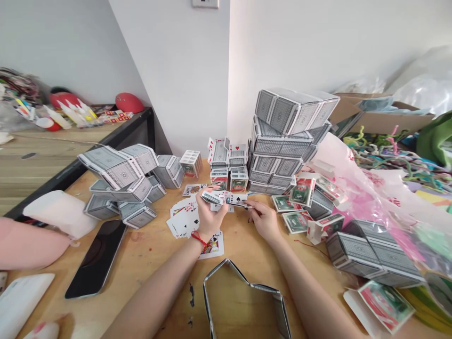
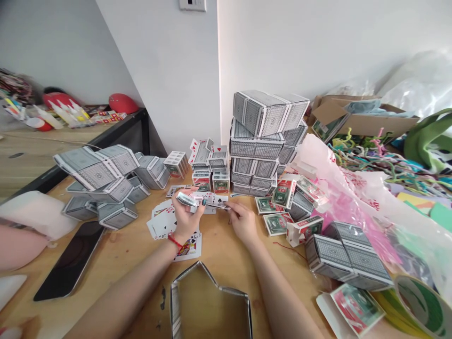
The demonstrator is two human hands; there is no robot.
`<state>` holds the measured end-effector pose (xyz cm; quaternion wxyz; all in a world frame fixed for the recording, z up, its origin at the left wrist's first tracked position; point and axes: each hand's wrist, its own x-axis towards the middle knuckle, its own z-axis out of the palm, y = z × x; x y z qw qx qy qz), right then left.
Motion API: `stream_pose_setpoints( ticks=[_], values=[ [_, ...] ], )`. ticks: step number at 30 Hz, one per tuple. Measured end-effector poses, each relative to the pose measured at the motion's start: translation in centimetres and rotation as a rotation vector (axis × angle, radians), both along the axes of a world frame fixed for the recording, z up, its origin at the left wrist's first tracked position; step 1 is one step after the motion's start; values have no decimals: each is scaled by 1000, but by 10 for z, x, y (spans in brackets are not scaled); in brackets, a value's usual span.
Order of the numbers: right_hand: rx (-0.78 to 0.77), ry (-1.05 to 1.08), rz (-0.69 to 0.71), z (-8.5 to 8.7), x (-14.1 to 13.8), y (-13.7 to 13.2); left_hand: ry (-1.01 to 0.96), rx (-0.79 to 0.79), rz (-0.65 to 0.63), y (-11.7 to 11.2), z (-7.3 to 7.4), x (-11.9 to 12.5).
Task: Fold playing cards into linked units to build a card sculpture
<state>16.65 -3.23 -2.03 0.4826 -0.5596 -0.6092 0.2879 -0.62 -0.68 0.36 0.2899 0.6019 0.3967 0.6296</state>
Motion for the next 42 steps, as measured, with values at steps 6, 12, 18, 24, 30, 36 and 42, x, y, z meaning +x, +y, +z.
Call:
stream_pose_setpoints(
  ticks=[6, 12, 18, 24, 30, 36, 42],
  values=[
    [-259, 638, 347, 15, -5, -4, 80, 36, -2, -2, 2, 2],
    [-352, 934, 519, 26, -3, -5, 100, 13, -16, -2, 2, 2],
    [-281, 1014, 392, 27, 2, -1, 125, -10, -34, -2, 1, 0],
    [-291, 987, 351, 20, -2, 2, 135, -68, -91, -6, 4, 3],
    [-301, 977, 296, 14, -2, 3, 193, -72, -115, -7, 10, 3],
    [-390, 983, 246, 9, -2, 5, 222, 27, -149, -8, 7, 4],
    [-480, 981, 293, 6, -2, 5, 222, 65, -97, -7, -3, 6]
  ],
)
